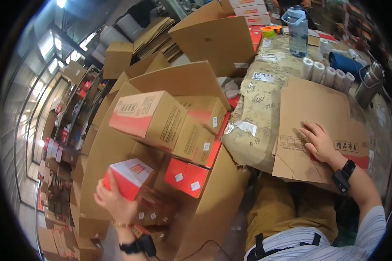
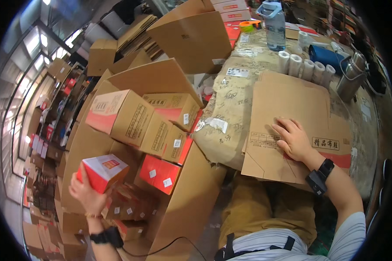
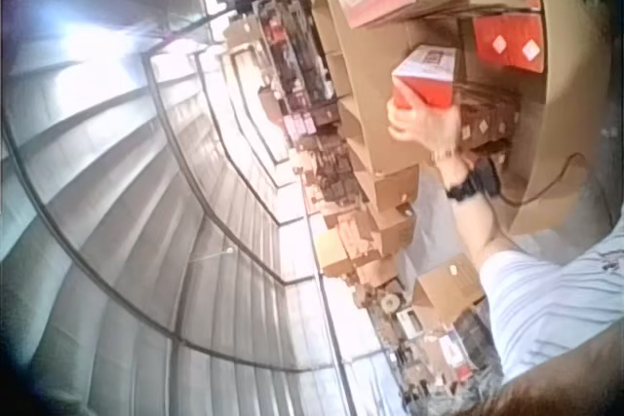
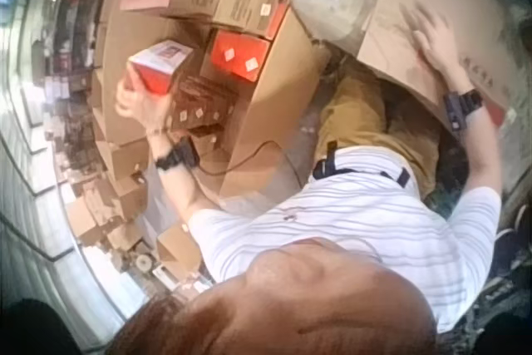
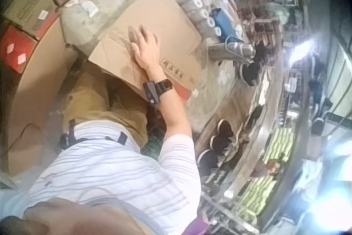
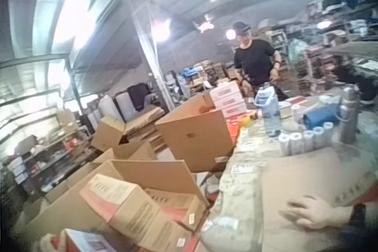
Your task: Packaging pairs of shoes from a rack into cardboard boxes.
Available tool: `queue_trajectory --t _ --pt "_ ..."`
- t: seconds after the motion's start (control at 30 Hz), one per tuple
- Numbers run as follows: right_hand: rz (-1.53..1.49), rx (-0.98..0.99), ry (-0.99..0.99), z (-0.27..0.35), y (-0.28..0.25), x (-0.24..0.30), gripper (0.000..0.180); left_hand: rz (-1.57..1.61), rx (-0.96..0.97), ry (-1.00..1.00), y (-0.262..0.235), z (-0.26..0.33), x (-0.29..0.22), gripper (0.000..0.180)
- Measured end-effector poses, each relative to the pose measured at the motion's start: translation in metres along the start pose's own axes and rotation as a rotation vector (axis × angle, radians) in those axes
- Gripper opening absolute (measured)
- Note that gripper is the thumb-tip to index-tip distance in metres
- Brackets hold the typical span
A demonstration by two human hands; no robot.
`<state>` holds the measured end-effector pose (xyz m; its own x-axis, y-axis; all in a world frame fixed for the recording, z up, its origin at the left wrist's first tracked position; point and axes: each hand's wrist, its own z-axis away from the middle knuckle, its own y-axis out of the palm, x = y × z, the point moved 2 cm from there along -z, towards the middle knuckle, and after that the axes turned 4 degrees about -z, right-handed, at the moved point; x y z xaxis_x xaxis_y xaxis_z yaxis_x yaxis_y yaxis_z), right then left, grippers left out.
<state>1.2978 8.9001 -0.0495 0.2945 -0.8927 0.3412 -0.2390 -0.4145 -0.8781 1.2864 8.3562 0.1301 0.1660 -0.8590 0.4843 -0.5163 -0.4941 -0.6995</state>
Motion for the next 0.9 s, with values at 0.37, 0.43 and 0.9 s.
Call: queue_trajectory --t 0.37,0.43,0.9 --pt "0.067 -0.033 -0.084 -0.007 0.003 0.004 0.046 0.193 0.426 -0.271 0.376 -0.011 0.026 0.126" --pt "0.108 0.003 -0.044 0.006 0.007 -0.018 0.047 0.246 0.219 -0.066 0.404 -0.021 -0.053 0.076" --pt "0.051 -0.049 -0.077 -0.004 0.014 -0.012 0.046 0.785 0.059 0.316 0.429 0.056 -0.091 0.053"
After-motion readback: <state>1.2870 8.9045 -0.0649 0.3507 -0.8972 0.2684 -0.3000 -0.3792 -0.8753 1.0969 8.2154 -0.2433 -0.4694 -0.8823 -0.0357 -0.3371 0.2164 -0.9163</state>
